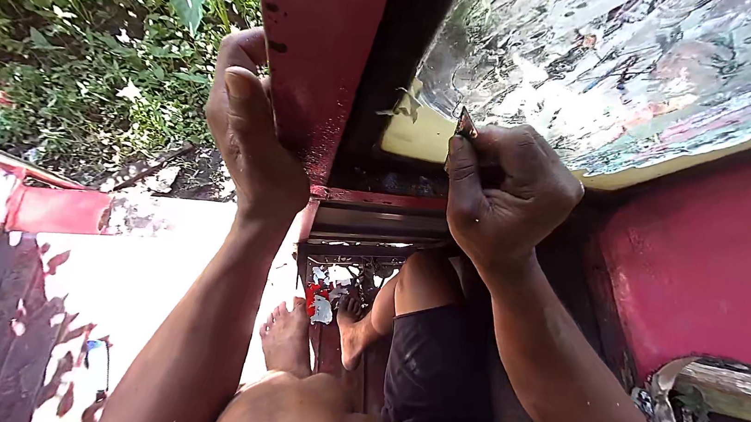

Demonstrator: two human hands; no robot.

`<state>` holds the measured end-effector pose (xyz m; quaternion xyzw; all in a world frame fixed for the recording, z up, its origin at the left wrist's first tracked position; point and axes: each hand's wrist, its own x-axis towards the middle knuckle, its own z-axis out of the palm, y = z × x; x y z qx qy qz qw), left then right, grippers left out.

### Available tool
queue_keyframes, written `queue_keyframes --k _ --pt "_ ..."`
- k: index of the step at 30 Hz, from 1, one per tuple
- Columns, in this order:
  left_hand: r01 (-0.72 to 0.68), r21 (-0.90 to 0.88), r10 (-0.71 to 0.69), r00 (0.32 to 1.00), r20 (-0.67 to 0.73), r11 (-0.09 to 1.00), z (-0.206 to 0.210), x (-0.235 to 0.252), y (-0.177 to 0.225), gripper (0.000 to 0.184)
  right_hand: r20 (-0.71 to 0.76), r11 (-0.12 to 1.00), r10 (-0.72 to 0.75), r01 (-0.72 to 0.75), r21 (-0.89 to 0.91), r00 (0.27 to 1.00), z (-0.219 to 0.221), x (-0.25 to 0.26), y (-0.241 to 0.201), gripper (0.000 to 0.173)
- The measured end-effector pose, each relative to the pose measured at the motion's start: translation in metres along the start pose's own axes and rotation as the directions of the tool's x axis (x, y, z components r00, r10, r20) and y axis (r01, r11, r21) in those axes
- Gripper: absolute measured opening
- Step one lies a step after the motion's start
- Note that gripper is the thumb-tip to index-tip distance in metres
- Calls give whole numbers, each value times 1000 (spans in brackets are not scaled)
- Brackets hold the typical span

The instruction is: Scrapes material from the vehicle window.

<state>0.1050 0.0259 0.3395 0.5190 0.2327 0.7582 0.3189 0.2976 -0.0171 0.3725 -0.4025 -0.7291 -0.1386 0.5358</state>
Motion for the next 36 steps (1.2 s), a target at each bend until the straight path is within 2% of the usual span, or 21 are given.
queue_keyframes --k 6,26,30,36 --pt "12 17 -12 1000 6 1000 0 1 4 38 94 990 -61 72 -119 994 -20 0 13 12" --pt "-12 56 13 1000 -22 998 2 0 3 35 113 993 -58 69 -99 992 -12 1 14 12" --pt "0 31 1 1000 -17 1000 0 0 2 37 131 1000 -4 4 1 991 -20 3 14 11" --pt "31 17 -30 999 -35 999 0 0 1 35 37 937 197 -200 286 980 -3 -23 7 3"
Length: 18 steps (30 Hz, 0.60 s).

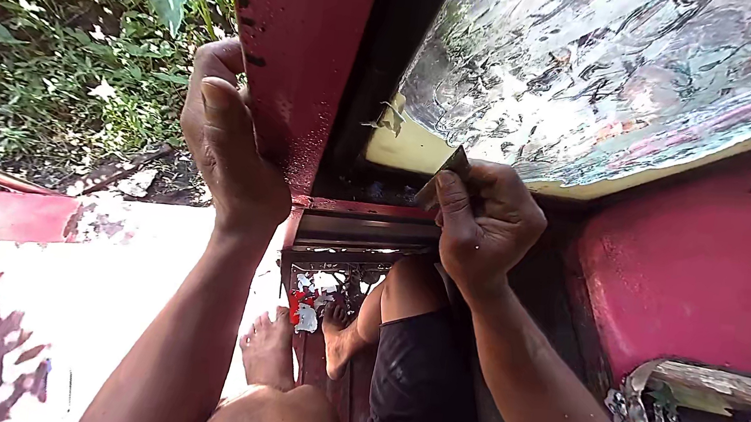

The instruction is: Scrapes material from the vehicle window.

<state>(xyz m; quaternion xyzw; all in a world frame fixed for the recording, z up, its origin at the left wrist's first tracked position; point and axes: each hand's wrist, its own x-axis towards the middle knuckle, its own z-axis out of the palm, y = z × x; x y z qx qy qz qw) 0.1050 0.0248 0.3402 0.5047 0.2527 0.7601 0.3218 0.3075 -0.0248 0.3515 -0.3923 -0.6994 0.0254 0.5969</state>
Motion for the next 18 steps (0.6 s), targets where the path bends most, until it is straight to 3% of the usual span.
queue_keyframes --k 4,10,18 --pt "8 1 -8 1000 -3 1000 0 0 1 34 -63 995 67 -62 75 996 11 -1 2 4" --pt "11 -11 -11 1000 -26 1000 1 0 3 31 -48 990 103 -97 102 994 16 -3 1 14" --pt "-55 25 55 998 7 998 -2 -1 -4 34 15 975 -130 130 -177 991 0 4 9 11"
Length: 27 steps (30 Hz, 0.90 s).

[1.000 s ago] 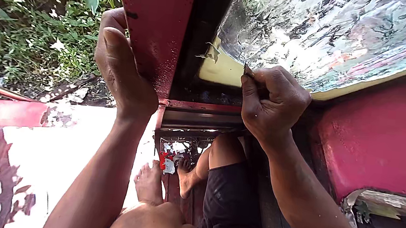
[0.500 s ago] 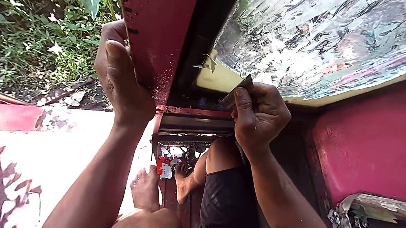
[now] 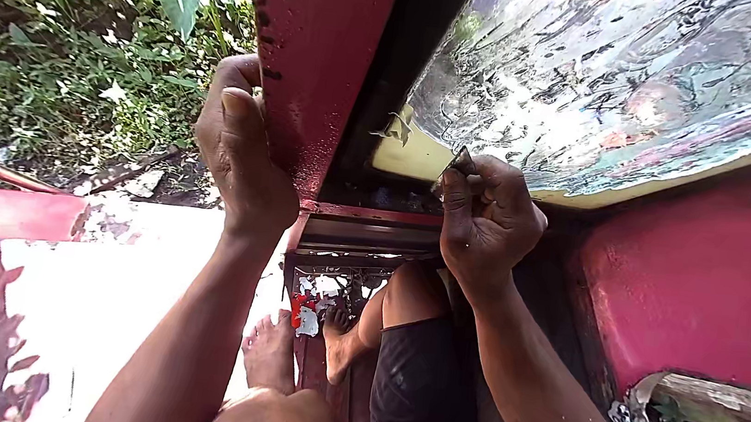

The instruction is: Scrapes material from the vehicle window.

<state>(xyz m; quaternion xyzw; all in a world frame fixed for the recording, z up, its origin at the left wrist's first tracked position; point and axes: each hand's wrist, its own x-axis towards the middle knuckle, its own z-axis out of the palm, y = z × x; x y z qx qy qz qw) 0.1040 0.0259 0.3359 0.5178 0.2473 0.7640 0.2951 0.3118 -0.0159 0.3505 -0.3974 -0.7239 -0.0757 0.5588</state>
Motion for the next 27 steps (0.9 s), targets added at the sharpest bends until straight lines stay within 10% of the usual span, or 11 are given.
queue_keyframes --k 7,19,27 --pt "1 6 -1 1000 1 1000 0 -1 0 44 150 954 -76 116 -278 986 -19 14 -6 17" --pt "-28 17 28 1000 11 999 0 0 -2 41 281 999 -6 21 -48 960 -35 32 -18 18" --pt "-11 42 11 1000 -2 999 -1 -1 -3 43 379 869 -310 421 -259 872 -32 82 -39 20"
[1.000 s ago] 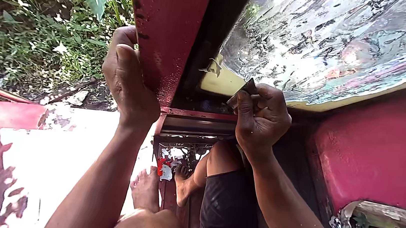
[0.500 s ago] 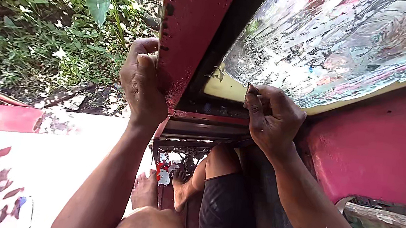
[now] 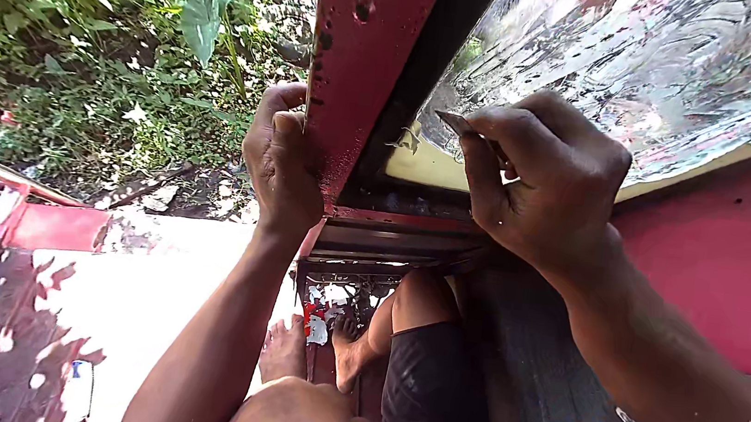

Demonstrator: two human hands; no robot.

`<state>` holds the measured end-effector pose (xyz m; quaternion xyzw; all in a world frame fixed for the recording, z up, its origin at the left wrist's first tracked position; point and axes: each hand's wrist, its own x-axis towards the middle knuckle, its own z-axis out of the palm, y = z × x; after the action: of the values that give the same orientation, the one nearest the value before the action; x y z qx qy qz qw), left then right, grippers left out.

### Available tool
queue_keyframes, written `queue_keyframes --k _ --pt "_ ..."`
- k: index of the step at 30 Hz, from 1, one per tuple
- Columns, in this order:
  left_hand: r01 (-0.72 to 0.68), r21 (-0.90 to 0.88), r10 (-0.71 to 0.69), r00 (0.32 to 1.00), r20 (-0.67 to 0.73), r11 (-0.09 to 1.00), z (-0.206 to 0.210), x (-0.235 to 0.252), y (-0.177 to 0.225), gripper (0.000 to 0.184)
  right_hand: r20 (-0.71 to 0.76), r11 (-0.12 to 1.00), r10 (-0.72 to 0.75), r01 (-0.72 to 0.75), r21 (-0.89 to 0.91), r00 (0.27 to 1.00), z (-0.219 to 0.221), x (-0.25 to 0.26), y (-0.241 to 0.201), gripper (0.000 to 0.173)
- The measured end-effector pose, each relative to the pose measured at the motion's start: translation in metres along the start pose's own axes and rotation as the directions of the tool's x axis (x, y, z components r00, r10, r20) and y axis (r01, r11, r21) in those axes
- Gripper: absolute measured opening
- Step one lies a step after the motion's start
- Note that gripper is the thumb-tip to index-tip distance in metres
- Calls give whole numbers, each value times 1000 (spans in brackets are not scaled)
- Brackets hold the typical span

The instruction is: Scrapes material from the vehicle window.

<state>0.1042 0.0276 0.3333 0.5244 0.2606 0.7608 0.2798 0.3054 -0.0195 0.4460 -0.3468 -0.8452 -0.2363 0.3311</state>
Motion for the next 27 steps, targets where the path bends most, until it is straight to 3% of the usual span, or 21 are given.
queue_keyframes --k 14,27 --pt "-20 -1 20 1000 11 1000 0 1 1 39 34 986 -142 144 -85 989 4 11 2 21" --pt "4 -4 -4 1000 5 1000 0 1 1 39 252 971 -181 214 -108 951 -8 29 -4 23"
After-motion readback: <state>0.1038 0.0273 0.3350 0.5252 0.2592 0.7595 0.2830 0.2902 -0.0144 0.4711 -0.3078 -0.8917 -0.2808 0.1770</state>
